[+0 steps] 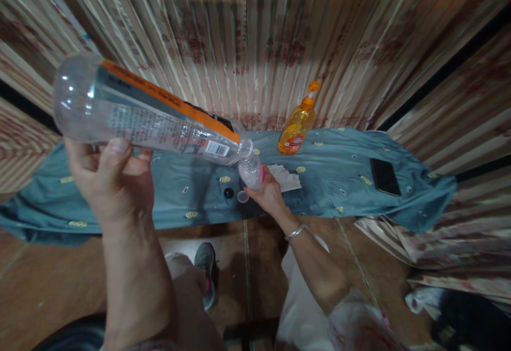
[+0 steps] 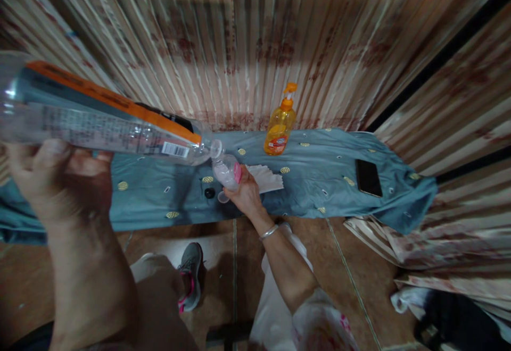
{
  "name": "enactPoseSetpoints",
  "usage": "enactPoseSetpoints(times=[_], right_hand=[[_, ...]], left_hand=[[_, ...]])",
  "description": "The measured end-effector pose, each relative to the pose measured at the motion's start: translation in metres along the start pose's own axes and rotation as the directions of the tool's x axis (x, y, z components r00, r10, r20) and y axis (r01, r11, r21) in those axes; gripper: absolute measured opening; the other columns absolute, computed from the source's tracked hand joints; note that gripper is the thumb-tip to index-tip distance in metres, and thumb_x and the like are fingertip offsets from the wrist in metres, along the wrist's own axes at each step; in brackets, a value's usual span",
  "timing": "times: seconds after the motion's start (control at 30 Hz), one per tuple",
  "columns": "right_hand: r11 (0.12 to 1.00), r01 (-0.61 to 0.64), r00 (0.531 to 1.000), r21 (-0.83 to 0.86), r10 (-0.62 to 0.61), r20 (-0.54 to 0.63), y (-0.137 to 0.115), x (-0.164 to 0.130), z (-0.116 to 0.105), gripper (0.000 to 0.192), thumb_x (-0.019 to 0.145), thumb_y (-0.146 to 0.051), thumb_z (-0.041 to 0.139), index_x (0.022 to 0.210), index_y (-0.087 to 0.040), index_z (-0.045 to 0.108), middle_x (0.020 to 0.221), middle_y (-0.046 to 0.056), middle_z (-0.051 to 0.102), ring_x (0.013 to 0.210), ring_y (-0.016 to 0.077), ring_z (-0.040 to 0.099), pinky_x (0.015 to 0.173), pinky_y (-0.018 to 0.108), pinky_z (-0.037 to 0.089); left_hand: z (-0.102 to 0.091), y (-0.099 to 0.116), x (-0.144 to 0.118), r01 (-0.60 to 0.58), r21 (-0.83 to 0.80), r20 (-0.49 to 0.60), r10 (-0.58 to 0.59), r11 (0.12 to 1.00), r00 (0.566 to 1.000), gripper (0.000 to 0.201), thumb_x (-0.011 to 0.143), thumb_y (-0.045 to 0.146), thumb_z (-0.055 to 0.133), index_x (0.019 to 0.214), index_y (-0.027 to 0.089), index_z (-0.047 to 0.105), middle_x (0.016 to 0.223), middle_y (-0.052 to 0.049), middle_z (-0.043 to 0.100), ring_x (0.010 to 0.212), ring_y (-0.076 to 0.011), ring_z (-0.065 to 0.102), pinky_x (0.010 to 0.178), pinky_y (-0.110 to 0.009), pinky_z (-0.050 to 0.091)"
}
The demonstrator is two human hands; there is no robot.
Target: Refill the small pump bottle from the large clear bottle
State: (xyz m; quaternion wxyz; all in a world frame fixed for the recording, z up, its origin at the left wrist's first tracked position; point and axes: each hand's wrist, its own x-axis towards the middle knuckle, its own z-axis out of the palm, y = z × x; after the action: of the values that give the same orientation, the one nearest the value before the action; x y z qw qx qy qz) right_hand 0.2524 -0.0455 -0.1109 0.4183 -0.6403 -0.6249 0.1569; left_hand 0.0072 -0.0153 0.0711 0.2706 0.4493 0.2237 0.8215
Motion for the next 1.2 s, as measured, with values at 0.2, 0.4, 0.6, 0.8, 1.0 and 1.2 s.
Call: enactPoseSetpoints(times=[0.2, 0.4, 0.6, 0.8, 1.0, 1.2], right_hand=[[1.0, 0.011, 1.0, 0.008, -0.012, 0.013, -0.0025, 0.0, -0.0039, 0.083, 0.074, -0.028, 0.087, 0.148, -0.012, 0.054, 0.135, 0.02, 0.076, 0.126, 0.0366, 0.075, 0.11, 0.051, 0.061], [1.0, 0.001, 1.0, -0.009, -0.001, -0.003, 0.0003, 0.0005, -0.0001, 0.086, 0.072, -0.028, 0.089, 0.148, -0.011, 0.053, 0.136, 0.022, 0.075, 0.127, 0.0384, 0.074, 0.111, 0.054, 0.061], [1.0, 0.005, 1.0, -0.017, -0.006, -0.03, 0.0022, 0.0008, 0.0031, 0.088, 0.071, -0.029, 0.089, 0.149, -0.013, 0.053, 0.133, 0.021, 0.077, 0.124, 0.0386, 0.076, 0.109, 0.054, 0.061], [0.999, -0.031, 1.0, -0.026, 0.031, 0.006, -0.0006, 0.0016, 0.0006, 0.092, 0.072, -0.03, 0.09, 0.152, -0.01, 0.05, 0.138, 0.023, 0.075, 0.129, 0.0391, 0.073, 0.114, 0.054, 0.059], [0.998, -0.052, 0.998, -0.02, 0.053, 0.03, -0.0041, 0.0019, -0.0019, 0.092, 0.072, -0.03, 0.089, 0.153, -0.009, 0.05, 0.14, 0.023, 0.073, 0.132, 0.0391, 0.072, 0.116, 0.054, 0.058], [0.999, -0.035, 0.999, -0.023, 0.036, 0.031, -0.0042, 0.0011, -0.0017, 0.091, 0.073, -0.03, 0.089, 0.154, -0.013, 0.05, 0.142, 0.021, 0.073, 0.133, 0.0383, 0.071, 0.116, 0.054, 0.058]], left_hand=[[0.0029, 0.0012, 0.0002, 0.004, -0.018, -0.003, -0.004, 1.0, 1.0, 0.06, 0.034, 0.044, 0.097, 0.086, 0.03, 0.069, 0.082, 0.002, 0.055, 0.071, -0.0134, 0.05, 0.053, -0.022, 0.042], [0.0056, 0.0032, 0.0, -0.007, -0.062, 0.016, 0.009, 0.998, 1.0, 0.066, 0.034, 0.04, 0.098, 0.093, 0.031, 0.07, 0.081, 0.003, 0.057, 0.071, -0.0142, 0.051, 0.057, -0.025, 0.045], [0.0101, 0.0059, 0.0007, -0.015, -0.079, 0.042, 0.018, 0.997, 0.999, 0.078, 0.034, 0.039, 0.099, 0.106, 0.032, 0.069, 0.081, 0.003, 0.056, 0.068, -0.0138, 0.051, 0.052, -0.022, 0.04], [0.0068, 0.0045, -0.0012, -0.018, -0.131, 0.075, 0.028, 0.991, 0.997, 0.077, 0.039, 0.035, 0.099, 0.11, 0.029, 0.07, 0.087, 0.002, 0.062, 0.072, -0.0133, 0.057, 0.054, -0.02, 0.042], [0.0064, 0.0056, -0.0022, -0.004, -0.147, 0.062, 0.013, 0.989, 0.998, 0.051, 0.041, 0.03, 0.099, 0.082, 0.023, 0.069, 0.084, 0.001, 0.063, 0.071, -0.0124, 0.059, 0.052, -0.02, 0.045], [0.007, 0.0076, -0.0045, 0.037, -0.122, 0.077, -0.027, 0.992, 0.997, 0.054, 0.04, 0.034, 0.1, 0.081, 0.024, 0.066, 0.081, 0.003, 0.061, 0.07, -0.0125, 0.058, 0.053, -0.021, 0.046]])
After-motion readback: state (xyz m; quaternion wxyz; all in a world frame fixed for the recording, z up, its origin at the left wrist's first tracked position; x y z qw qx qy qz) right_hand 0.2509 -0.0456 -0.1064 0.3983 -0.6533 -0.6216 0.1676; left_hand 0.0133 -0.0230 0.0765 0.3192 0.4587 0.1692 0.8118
